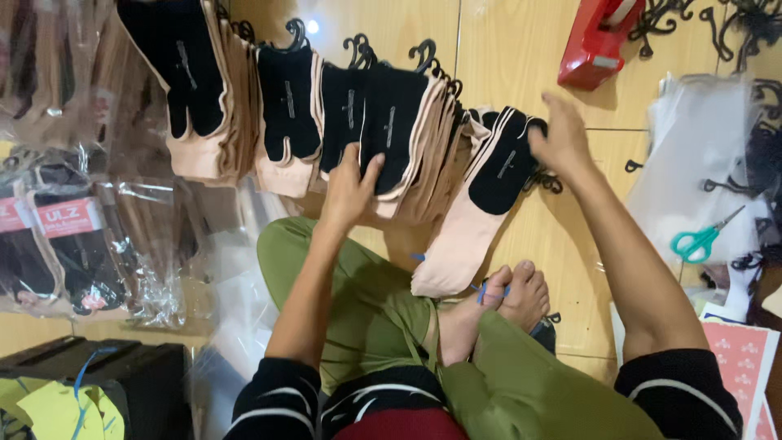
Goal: The person organizes pairs of socks by hand, attaching plastic hangers to them and grouping them into larger bundles which are then tied together.
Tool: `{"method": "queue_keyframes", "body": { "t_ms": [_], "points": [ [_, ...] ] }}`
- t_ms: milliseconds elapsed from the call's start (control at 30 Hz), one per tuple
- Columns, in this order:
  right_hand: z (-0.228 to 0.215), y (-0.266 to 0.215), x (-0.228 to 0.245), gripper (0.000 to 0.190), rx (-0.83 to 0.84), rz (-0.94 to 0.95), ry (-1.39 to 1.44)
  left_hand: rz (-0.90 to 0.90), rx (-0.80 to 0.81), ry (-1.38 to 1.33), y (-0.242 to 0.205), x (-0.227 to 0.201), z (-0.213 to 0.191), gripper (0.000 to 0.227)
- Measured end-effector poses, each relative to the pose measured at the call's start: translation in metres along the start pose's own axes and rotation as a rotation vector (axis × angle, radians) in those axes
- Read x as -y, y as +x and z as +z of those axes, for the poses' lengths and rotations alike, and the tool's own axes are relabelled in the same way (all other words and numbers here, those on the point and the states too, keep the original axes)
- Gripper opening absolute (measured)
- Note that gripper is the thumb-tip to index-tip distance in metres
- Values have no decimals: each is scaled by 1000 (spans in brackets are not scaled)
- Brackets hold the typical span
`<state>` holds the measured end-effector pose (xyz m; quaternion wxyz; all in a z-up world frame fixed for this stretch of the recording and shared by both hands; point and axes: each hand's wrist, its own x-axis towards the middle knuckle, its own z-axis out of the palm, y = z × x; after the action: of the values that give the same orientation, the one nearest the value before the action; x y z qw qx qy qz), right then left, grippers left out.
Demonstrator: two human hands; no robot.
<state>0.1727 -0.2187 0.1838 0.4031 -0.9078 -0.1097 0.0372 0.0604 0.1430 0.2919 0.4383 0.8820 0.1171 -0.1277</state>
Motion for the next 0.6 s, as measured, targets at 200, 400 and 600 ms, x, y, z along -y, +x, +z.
{"method": "queue_keyframes", "body": {
  "t_ms": [200,400,600],
  "points": [
    [23,-22,-75,19,-77,9,-410,798,-568,194,-25,-18,98,60],
    [21,-65,-1,24,-34,142,-75,341,485,-73,12,70,233,47],
    [34,-140,93,37,497,92,472,-411,398,-588,25,113,248,76]
  ]
}}
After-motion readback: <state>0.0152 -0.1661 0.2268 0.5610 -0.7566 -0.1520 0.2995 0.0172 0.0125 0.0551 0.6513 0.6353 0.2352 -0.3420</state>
